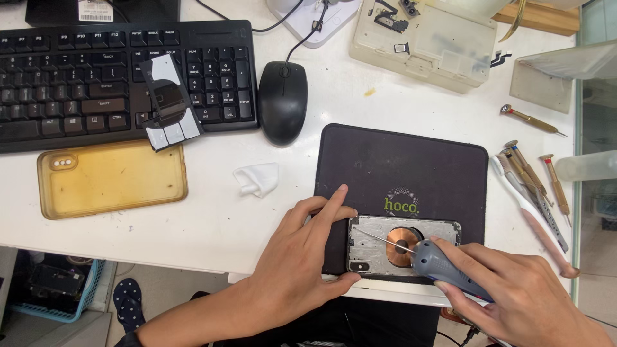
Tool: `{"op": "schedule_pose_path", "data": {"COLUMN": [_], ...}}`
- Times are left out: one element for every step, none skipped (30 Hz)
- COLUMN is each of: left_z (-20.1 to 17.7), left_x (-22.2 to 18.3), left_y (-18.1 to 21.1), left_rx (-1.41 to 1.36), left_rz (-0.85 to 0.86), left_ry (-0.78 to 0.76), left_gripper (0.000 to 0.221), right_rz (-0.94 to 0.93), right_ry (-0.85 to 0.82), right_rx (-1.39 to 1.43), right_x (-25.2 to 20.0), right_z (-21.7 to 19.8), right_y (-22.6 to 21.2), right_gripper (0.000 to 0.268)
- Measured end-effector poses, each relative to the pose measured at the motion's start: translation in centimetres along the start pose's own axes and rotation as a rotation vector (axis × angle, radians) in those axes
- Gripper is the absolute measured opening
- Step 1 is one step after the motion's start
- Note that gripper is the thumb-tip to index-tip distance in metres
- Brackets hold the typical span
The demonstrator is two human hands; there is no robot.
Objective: The person uses a hot air gun to heat the back of a disassembled smartphone placed on a mousepad. The person repeatedly directs the hot air at the copper coil area and edges of the phone back while holding the device steady with the other hand.
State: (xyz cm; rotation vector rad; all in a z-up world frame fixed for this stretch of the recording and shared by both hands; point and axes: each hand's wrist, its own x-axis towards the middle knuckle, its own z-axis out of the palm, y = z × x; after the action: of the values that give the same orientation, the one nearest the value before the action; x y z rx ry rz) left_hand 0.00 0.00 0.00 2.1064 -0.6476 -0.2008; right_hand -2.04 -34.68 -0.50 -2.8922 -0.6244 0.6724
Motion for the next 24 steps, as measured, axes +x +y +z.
{"op": "schedule_pose_path", "data": {"left_z": [0.01, 0.0, 0.0, -0.02, -0.02, -0.01, 0.01, 0.04, 0.07, 0.08, 0.09, 0.1, 0.09, 0.1, 0.12, 0.15, 0.16, 0.15, 0.15, 0.15, 0.15, 0.17, 0.17, 0.17], "left_x": [0.02, 0.03, 0.02, 0.01, 0.03, 0.05, 0.04, 0.05, 0.07, 0.08, 0.09, 0.1, 0.11, 0.12, 0.13, 0.14, 0.15, 0.16, 0.14, 0.13, 0.12, 0.11, 0.13, 0.14], "left_y": [0.01, 0.03, 0.03, 0.03, 0.02, 0.01, -0.01, -0.03, -0.04, -0.04, -0.05, -0.05, -0.06, -0.06, -0.06, -0.06, -0.06, -0.06, -0.06, -0.07, -0.07, -0.06, -0.04, -0.03], "left_rx": [0.001, 0.001, 0.002, 0.001, 0.0, -0.002, 0.001, 0.004, 0.007, 0.007, 0.007, 0.008, 0.009, 0.011, 0.012, 0.011, 0.011, 0.011, 0.012, 0.014, 0.014, 0.014, 0.015, 0.016], "left_rz": [0.002, 0.004, 0.005, 0.006, 0.007, 0.008, 0.007, 0.007, 0.007, 0.004, 0.001, -0.002, 0.0, 0.001, 0.004, 0.0, -0.004, -0.008, -0.004, 0.0, 0.004, 0.004, 0.005, 0.006], "left_ry": [-0.001, -0.003, -0.002, 0.0, 0.003, 0.005, 0.006, 0.006, 0.005, 0.003, 0.002, 0.001, 0.003, 0.004, 0.004, 0.001, -0.002, -0.004, 0.0, 0.004, 0.007, 0.007, 0.007, 0.008], "left_gripper": [0.115, 0.115, 0.115, 0.115, 0.115, 0.115, 0.115, 0.115, 0.115, 0.115, 0.115, 0.115, 0.115, 0.115, 0.115, 0.115, 0.115, 0.115, 0.116, 0.116, 0.116, 0.116, 0.116, 0.116], "right_rz": [0.005, 0.011, 0.014, 0.037, 0.06, 0.084, 0.088, 0.092, 0.098, 0.089, 0.079, 0.069, 0.06, 0.052, 0.045, 0.051, 0.055, 0.06, 0.068, 0.077, 0.087, 0.08, 0.073, 0.067], "right_ry": [0.005, 0.01, 0.014, -0.01, -0.034, -0.058, -0.046, -0.034, -0.022, -0.017, -0.012, -0.007, 0.006, 0.019, 0.031, 0.03, 0.03, 0.029, 0.016, 0.001, -0.013, 0.005, 0.025, 0.044], "right_rx": [0.001, 0.001, 0.0, -0.022, -0.044, -0.067, -0.071, -0.075, -0.078, -0.069, -0.059, -0.05, -0.045, -0.04, -0.035, -0.024, -0.014, -0.004, -0.015, -0.025, -0.035, -0.035, -0.035, -0.035], "right_x": [0.05, 0.06, 0.11, 0.12, 0.04, -0.03, -0.09, -0.11, -0.18, -0.29, -0.36, -0.43, -0.46, -0.47, -0.53, -0.57, -0.56, -0.56, -0.56, -0.58, -0.64, -0.63, -0.56, -0.54], "right_z": [-0.22, -0.4, -0.59, -0.72, -0.84, -0.91, -0.87, -0.78, -0.68, -0.61, -0.56, -0.51, -0.45, -0.37, -0.29, -0.23, -0.18, -0.17, -0.2, -0.24, -0.28, -0.29, -0.28, -0.26], "right_y": [-0.14, -0.3, -0.43, -0.56, -0.67, -0.73, -0.78, -0.79, -0.79, -0.75, -0.69, -0.65, -0.65, -0.68, -0.72, -0.75, -0.78, -0.79, -0.77, -0.74, -0.72, -0.68, -0.62, -0.57], "right_gripper": [0.067, 0.067, 0.067, 0.068, 0.069, 0.07, 0.069, 0.068, 0.067, 0.067, 0.068, 0.068, 0.068, 0.069, 0.069, 0.069, 0.07, 0.07, 0.07, 0.071, 0.071, 0.07, 0.068, 0.066]}}
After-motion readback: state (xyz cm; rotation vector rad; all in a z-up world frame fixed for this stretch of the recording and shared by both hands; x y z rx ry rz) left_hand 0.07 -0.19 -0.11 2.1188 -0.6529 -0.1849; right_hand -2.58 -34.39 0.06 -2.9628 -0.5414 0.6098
